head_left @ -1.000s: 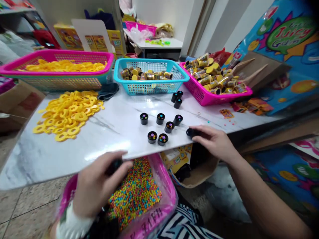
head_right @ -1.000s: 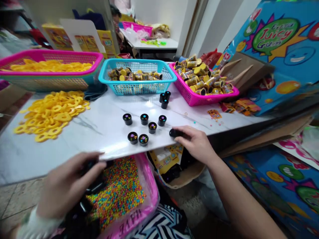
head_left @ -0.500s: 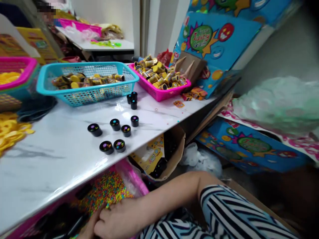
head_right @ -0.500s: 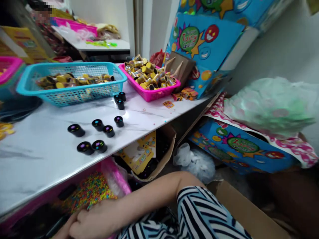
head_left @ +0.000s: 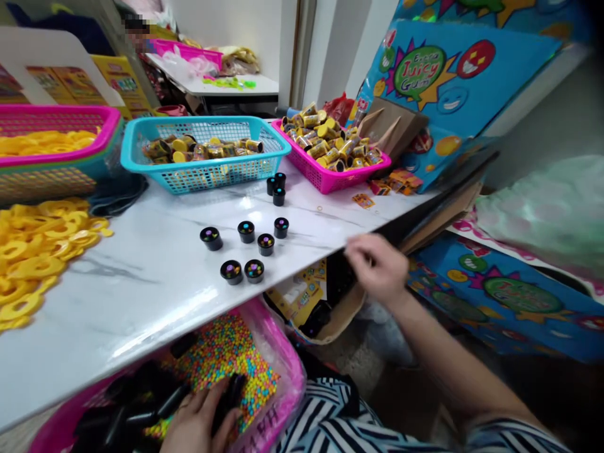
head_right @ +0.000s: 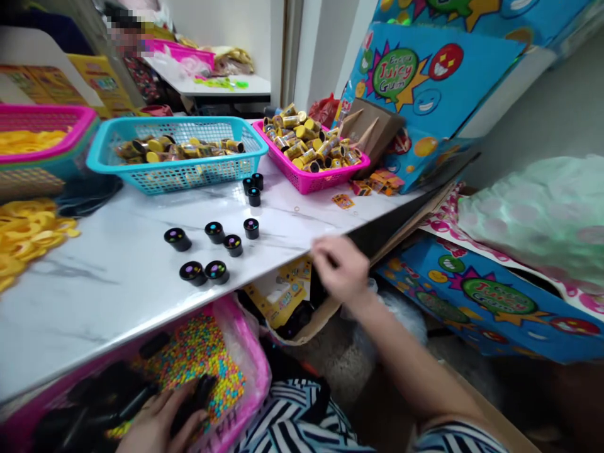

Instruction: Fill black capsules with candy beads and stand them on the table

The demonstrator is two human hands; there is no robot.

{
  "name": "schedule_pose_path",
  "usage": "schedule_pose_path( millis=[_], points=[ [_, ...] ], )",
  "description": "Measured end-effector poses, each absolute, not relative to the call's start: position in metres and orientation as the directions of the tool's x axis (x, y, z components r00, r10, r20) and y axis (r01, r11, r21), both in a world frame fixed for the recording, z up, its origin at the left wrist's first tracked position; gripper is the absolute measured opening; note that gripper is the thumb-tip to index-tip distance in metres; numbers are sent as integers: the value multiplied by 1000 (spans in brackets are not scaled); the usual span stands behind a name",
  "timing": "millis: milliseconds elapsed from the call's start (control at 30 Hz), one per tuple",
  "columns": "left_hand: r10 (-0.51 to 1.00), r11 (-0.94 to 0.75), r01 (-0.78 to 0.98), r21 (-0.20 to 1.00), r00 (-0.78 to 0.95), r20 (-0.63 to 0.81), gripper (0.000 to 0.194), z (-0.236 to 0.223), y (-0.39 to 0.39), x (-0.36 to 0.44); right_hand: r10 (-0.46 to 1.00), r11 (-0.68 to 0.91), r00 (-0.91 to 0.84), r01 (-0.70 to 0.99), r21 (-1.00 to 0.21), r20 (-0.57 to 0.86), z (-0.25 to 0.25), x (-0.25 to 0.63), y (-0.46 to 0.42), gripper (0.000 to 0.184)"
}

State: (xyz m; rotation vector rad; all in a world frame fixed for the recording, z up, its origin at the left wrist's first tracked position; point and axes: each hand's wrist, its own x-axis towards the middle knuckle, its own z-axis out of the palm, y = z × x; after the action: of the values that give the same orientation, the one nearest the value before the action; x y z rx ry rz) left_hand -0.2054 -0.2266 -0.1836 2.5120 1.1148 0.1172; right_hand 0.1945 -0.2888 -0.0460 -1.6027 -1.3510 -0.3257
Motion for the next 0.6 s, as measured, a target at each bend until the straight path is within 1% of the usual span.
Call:
schedule_pose_path(
  millis=[33,67,100,167,233,300,367,433,467,500,533,567,600],
  points=[
    [720,-617,695,369,688,-92,41,-182,-228,-204,512,-21,465,847,-531,722,-42,218,-287,6],
    [715,-619,698,361,691,-110,41,-180,-229,-201,446,-87,548,814,-575,708,-41,238,-284,2],
    [715,-613,707,352,686,-133,42,-177,-230,-198,392,-111,630,756,-645,671,-42,253,-282,5],
    [722,-590,736,332,665,-189,42,-170,-231,-190,359,-76,734,639,-766,577,-48,264,-278,12],
    [725,-565,763,314,641,-253,39,-160,-232,-181,417,-34,741,591,-806,526,-53,251,-277,14],
    [709,-555,771,312,635,-307,34,-151,-232,-173,503,-12,671,635,-772,544,-56,221,-281,11],
    [699,-540,769,342,637,-327,29,-145,-233,-170,574,23,593,677,-735,564,-56,185,-289,10],
    [705,-489,763,423,631,-324,28,-142,-235,-170,666,72,520,668,-740,534,-55,152,-297,11],
    [715,-443,758,478,621,-322,27,-141,-237,-171,747,106,447,650,-753,491,-56,137,-299,11],
    [727,-386,747,541,608,-321,27,-139,-239,-172,836,151,330,629,-762,438,-59,123,-300,12],
    [741,-323,729,604,592,-318,28,-138,-241,-173,907,206,175,607,-767,382,-63,109,-299,13],
    [756,-261,701,663,576,-311,28,-136,-242,-174,944,265,7,582,-769,330,-69,96,-296,14],
    [773,-208,666,716,561,-298,28,-134,-244,-174,948,314,-142,555,-770,285,-76,83,-292,17]
  ],
)
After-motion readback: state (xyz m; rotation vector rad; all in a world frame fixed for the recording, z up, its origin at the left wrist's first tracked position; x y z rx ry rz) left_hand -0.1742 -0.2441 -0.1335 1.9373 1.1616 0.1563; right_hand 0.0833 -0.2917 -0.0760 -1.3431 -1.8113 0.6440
